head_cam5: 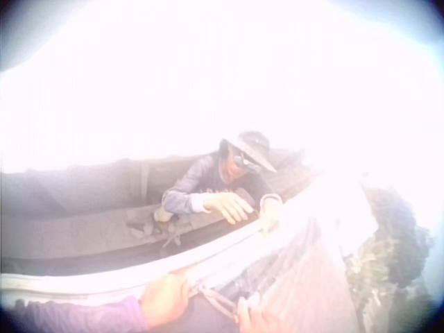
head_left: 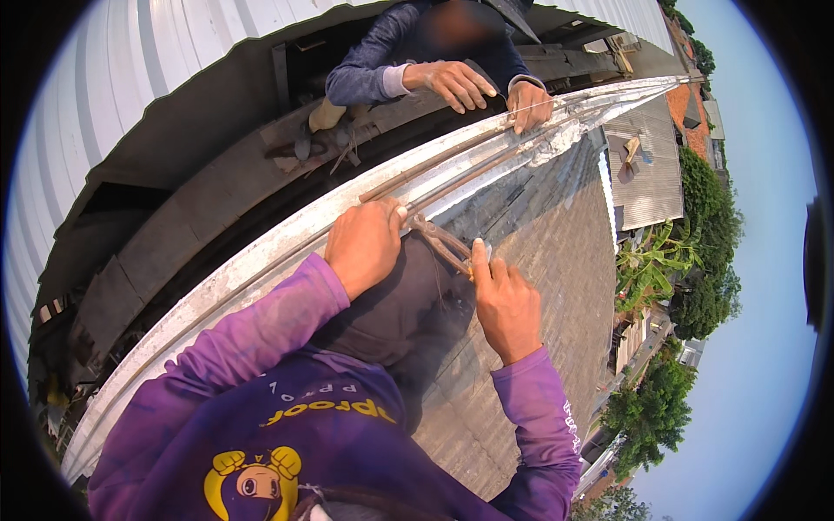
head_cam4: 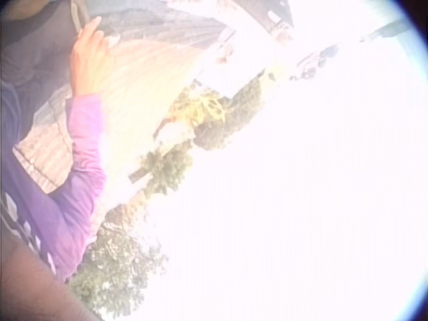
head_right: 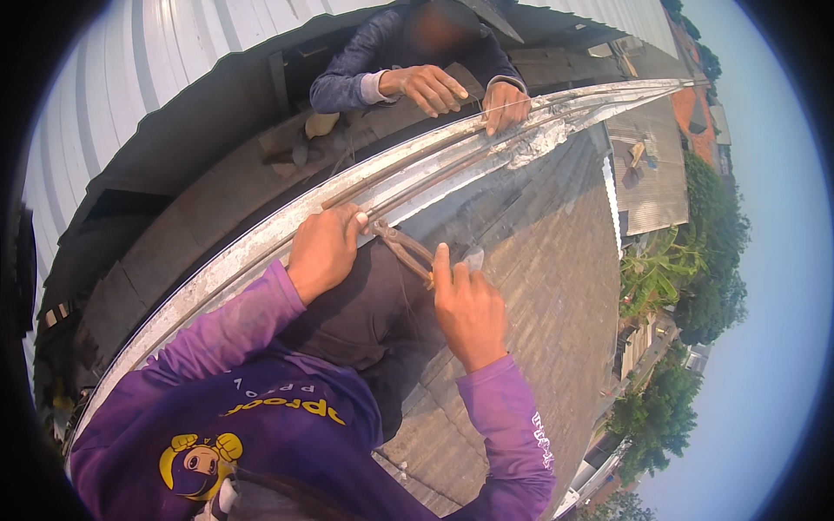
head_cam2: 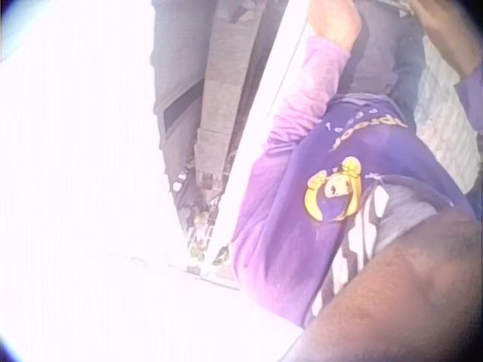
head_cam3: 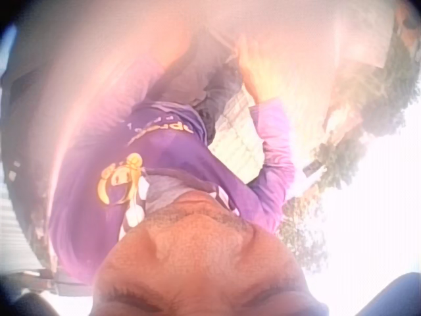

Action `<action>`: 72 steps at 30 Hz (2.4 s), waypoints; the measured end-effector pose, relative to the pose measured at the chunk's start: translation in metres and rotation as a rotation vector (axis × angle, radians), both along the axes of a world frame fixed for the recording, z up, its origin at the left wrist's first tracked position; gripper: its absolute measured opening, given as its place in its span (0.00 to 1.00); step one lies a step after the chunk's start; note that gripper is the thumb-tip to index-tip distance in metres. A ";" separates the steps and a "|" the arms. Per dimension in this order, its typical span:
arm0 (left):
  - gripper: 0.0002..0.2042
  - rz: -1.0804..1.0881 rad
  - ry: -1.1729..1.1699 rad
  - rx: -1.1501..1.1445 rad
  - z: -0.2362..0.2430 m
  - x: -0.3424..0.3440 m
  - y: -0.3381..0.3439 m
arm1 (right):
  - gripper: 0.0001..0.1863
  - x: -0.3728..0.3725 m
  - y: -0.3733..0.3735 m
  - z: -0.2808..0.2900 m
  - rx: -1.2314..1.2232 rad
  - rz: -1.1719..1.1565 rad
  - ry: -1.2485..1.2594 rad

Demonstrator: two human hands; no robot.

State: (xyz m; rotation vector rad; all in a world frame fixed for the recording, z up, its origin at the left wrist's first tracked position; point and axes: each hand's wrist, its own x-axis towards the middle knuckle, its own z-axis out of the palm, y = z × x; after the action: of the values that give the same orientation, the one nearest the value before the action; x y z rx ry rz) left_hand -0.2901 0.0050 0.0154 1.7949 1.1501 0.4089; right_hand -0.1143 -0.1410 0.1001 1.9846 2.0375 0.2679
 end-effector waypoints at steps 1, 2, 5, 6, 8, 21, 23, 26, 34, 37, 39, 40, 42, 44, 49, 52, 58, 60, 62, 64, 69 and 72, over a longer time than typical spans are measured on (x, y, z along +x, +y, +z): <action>0.13 -0.003 0.000 0.014 -0.001 0.000 -0.001 | 0.25 0.000 -0.003 -0.005 0.011 -0.004 -0.007; 0.13 -0.004 -0.003 0.009 -0.001 0.000 0.000 | 0.27 -0.001 -0.005 -0.008 0.021 -0.009 -0.015; 0.13 -0.003 -0.003 -0.004 0.000 0.000 0.000 | 0.28 -0.008 -0.007 -0.012 0.023 -0.084 0.040; 0.13 -0.001 0.000 -0.006 0.000 0.000 0.001 | 0.28 -0.010 -0.009 -0.014 0.032 -0.107 0.074; 0.13 0.001 0.005 -0.001 -0.001 0.000 0.000 | 0.28 -0.014 -0.012 -0.017 0.044 -0.154 0.137; 0.13 -0.020 0.027 0.016 0.000 -0.001 0.000 | 0.09 -0.012 -0.013 -0.012 -0.113 -0.336 0.660; 0.14 -0.019 0.008 0.015 -0.002 0.000 0.000 | 0.10 -0.002 -0.018 -0.017 -0.136 -0.288 0.774; 0.14 -0.020 -0.015 0.026 -0.004 -0.001 0.001 | 0.09 -0.003 -0.023 -0.026 -0.218 -0.403 1.150; 0.12 -0.059 0.042 -0.084 0.010 -0.005 0.004 | 0.18 -0.025 -0.029 -0.028 -0.292 -0.864 2.057; 0.09 0.057 -0.120 0.243 0.013 -0.010 -0.017 | 0.20 -0.028 -0.033 -0.028 -0.288 -0.920 2.191; 0.10 0.007 -0.189 0.404 0.035 -0.023 -0.037 | 0.19 -0.030 -0.033 -0.028 -0.296 -0.983 2.302; 0.12 -0.015 -0.223 0.484 0.046 -0.029 -0.044 | 0.19 -0.032 -0.032 -0.026 -0.293 -1.006 2.370; 0.16 -0.097 -0.147 -0.252 0.052 -0.033 -0.050 | 0.18 -0.038 -0.030 -0.021 -0.280 -1.062 2.477; 0.24 -0.141 -0.371 -1.007 0.032 -0.024 -0.047 | 0.18 -0.045 -0.027 -0.012 -0.272 -1.118 2.549; 0.24 0.261 -0.772 -1.402 0.019 0.040 -0.055 | 0.17 -0.058 -0.037 -0.019 -0.212 -1.171 2.699; 0.19 0.247 -0.709 -1.319 -0.003 0.049 -0.062 | 0.18 -0.041 -0.045 -0.031 -0.360 -1.075 2.579; 0.16 0.370 -0.700 -1.154 0.000 0.063 -0.074 | 0.27 0.020 -0.057 0.023 -0.210 -0.909 1.551; 0.17 0.442 -0.748 -1.088 -0.001 0.072 -0.078 | 0.27 -0.004 -0.037 0.060 -0.244 -0.568 1.026; 0.16 0.505 -0.702 -1.144 0.007 0.081 -0.079 | 0.24 -0.045 -0.029 0.035 -0.184 -0.553 0.821; 0.16 0.550 -0.656 -1.204 0.012 0.081 -0.074 | 0.20 -0.070 -0.028 0.003 -0.102 -0.598 0.708; 0.17 0.351 -0.735 -1.253 0.006 0.065 -0.072 | 0.11 -0.055 -0.032 -0.006 -0.094 -0.667 0.892; 0.18 0.316 -0.857 -1.501 0.008 0.043 -0.055 | 0.14 -0.043 -0.008 0.020 -0.469 -1.290 1.703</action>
State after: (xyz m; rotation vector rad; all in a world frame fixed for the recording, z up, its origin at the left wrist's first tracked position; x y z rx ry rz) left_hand -0.2467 -0.0501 0.0232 0.0668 0.6852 0.2814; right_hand -0.1573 -0.1491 0.1199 2.7076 0.2981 -2.4044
